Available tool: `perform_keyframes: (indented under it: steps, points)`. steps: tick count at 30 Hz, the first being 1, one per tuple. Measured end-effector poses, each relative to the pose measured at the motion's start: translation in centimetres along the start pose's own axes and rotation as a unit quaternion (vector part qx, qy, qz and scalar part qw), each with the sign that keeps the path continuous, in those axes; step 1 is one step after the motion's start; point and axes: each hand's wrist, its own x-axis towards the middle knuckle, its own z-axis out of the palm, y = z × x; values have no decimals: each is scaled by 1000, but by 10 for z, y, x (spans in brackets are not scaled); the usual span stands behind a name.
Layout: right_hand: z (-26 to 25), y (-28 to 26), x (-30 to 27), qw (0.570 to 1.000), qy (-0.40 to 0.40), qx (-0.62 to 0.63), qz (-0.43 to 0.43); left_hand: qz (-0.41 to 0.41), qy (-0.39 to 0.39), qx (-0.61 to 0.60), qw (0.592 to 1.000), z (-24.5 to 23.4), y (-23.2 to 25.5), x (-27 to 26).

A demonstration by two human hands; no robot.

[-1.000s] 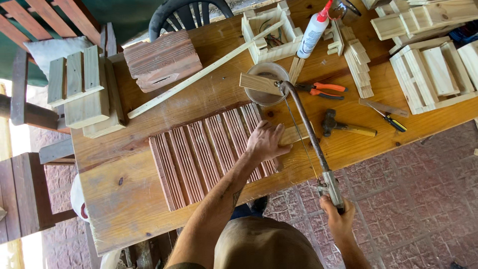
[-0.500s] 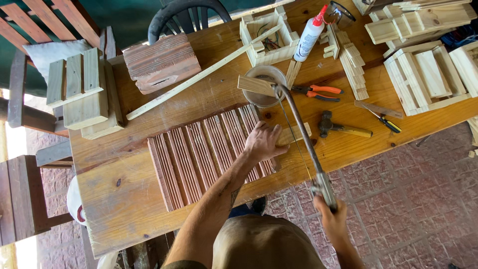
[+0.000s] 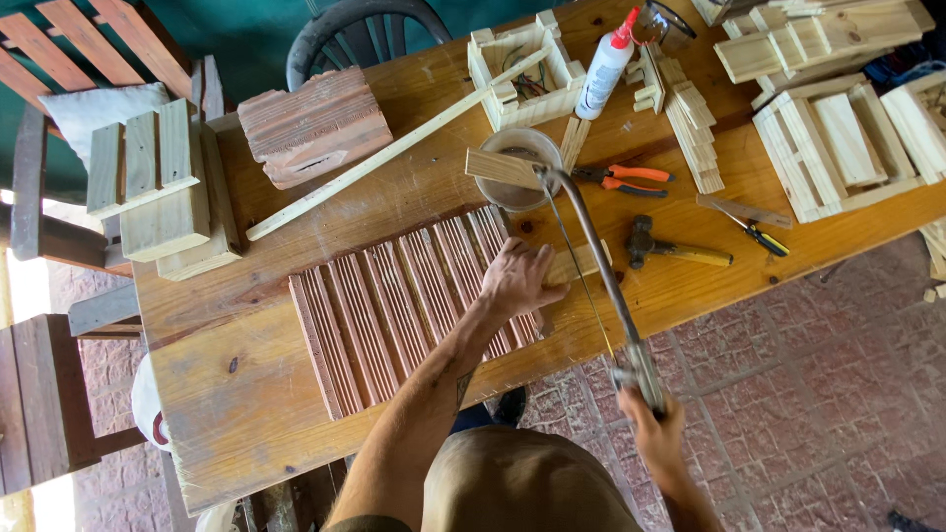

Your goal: The person uses a hand saw to cut a small wooden block on a workbench. They hold the block with their left hand and saw with their right hand, repeating the cutting motion throughout the clip.

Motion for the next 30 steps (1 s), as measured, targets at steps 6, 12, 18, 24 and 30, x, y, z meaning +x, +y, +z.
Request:
perform_keyframes:
  steps: [6,12,18,24,30]
  points:
    - [58,-57,56,996,-36,39,-78,0,37,-18,999,12,-6,-3]
    - [-32,31,6,996,-46,-24,-71,-1,47,2,999,14,-9,5]
    - [42,-52,43,996,-22,43,-70,13,17,-2,1000,6,-8,9]
    - [71,-57,81,995,-10,27,-95,-9,-38,-10,999,-15,0,6]
    - [56,-50,73,989,48,77,-117,0,2,-18,1000,-6,-7,7]
